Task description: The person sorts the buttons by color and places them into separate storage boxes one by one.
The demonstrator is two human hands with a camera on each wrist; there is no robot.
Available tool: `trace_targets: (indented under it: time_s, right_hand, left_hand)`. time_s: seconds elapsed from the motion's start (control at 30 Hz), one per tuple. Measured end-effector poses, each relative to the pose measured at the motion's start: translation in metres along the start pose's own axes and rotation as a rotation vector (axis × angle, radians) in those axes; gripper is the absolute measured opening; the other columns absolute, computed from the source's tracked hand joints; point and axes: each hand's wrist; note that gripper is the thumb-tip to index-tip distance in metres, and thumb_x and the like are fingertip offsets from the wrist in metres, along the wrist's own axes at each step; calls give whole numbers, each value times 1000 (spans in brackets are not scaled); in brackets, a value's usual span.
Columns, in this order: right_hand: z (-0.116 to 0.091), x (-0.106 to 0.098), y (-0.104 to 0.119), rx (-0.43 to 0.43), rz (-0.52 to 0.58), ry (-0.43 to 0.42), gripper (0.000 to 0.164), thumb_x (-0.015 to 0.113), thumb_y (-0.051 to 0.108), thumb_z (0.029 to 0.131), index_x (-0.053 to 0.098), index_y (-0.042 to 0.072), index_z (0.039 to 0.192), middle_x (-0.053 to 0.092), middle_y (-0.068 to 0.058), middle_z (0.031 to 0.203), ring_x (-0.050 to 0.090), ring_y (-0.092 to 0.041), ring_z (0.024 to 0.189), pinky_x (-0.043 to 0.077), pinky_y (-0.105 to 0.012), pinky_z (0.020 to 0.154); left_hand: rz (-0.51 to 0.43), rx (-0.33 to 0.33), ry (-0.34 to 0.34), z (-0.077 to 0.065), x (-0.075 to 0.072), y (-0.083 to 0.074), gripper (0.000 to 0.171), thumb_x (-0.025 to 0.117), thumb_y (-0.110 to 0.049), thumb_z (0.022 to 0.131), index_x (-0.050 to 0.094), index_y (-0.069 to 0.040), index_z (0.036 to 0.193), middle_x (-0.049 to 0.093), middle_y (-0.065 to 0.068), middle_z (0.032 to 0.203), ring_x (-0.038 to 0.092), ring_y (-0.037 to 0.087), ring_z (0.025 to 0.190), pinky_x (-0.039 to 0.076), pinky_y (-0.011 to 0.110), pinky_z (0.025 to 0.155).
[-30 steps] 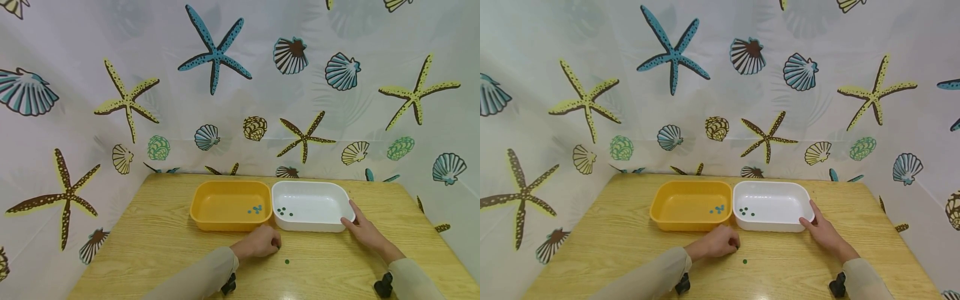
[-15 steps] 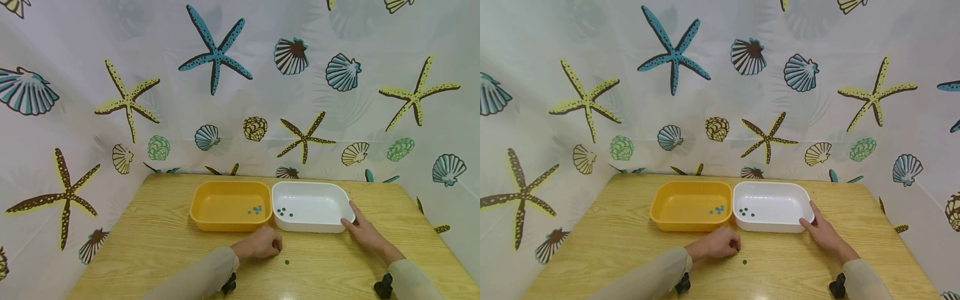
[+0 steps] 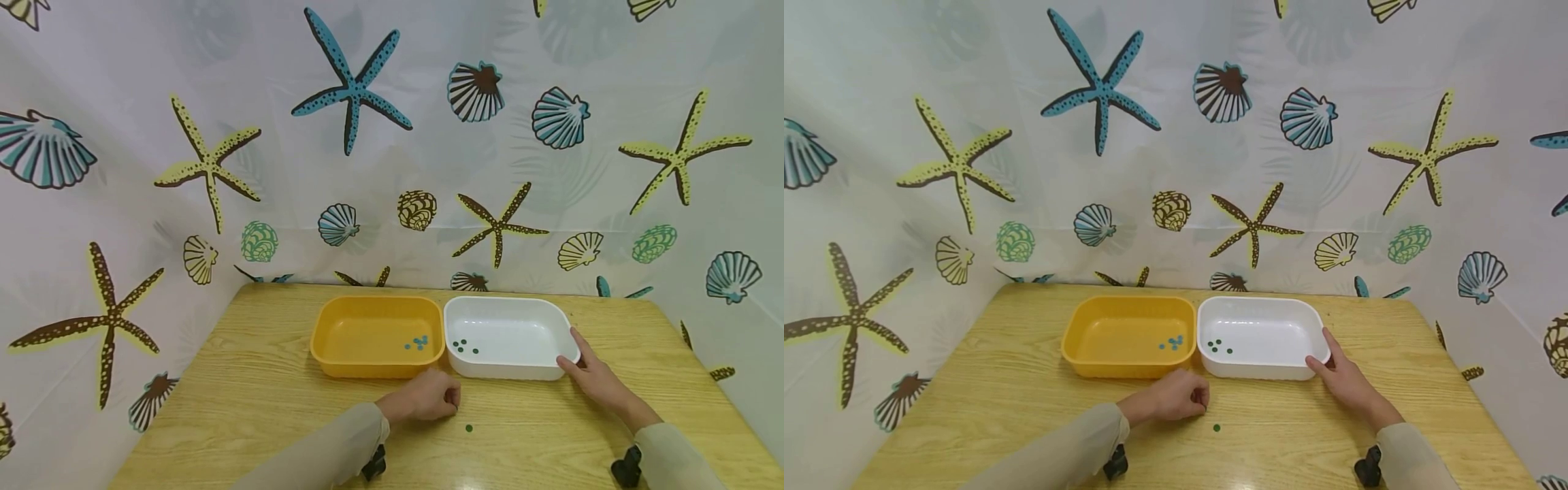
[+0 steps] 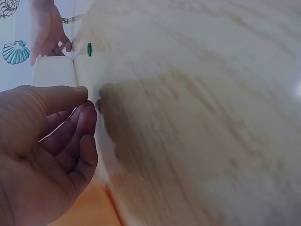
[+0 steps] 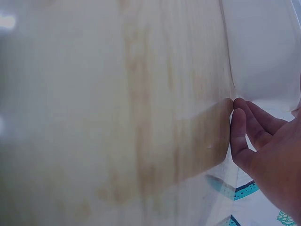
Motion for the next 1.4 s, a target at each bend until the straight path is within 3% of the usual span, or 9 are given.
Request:
trace_targets:
  time_s: [0.3, 0.67, 1.1, 1.4]
  right_hand:
    - [0, 0, 1, -5, -7, -3, 85, 47, 44, 98, -11, 9, 151, -3, -28, 153, 9, -50, 136, 15, -62, 104]
    - [0, -1, 1, -22, -3, -2, 86, 47, 42, 98, -11, 8, 151, -3, -29, 153, 9, -50, 136, 15, -61, 104]
    - [0, -1, 2, -25, 5, -3, 87, 47, 45, 97, -11, 7, 151, -3, -29, 152, 8, -50, 136, 15, -61, 104]
    - [0, -1, 0, -24, 2, -4, 88, 47, 47, 97, -10, 7, 151, -3, -29, 152, 9, -50, 136, 16, -61, 104]
  left_hand:
    - [-156, -49, -10, -1, -13, -9, 8, 65, -7, 85, 62, -14, 84, 56, -9, 72, 51, 5, 59, 44, 19, 54]
    - [-154, -20, -13, 0, -28, -25, 9, 62, -6, 87, 61, -15, 85, 56, -9, 76, 51, 5, 65, 44, 18, 58]
    - [-146, 63, -133, 9, -48, -35, 5, 63, -7, 88, 66, -11, 87, 59, -10, 75, 53, 2, 70, 44, 16, 64]
    - [-257, -24, -146, 21, -59, -36, 7, 64, -12, 90, 69, -8, 93, 59, -9, 77, 53, 6, 68, 45, 19, 61]
Point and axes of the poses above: each hand's wrist, its own z-axis towards the middle knuckle, its own x-axis out of the palm, y = z × x
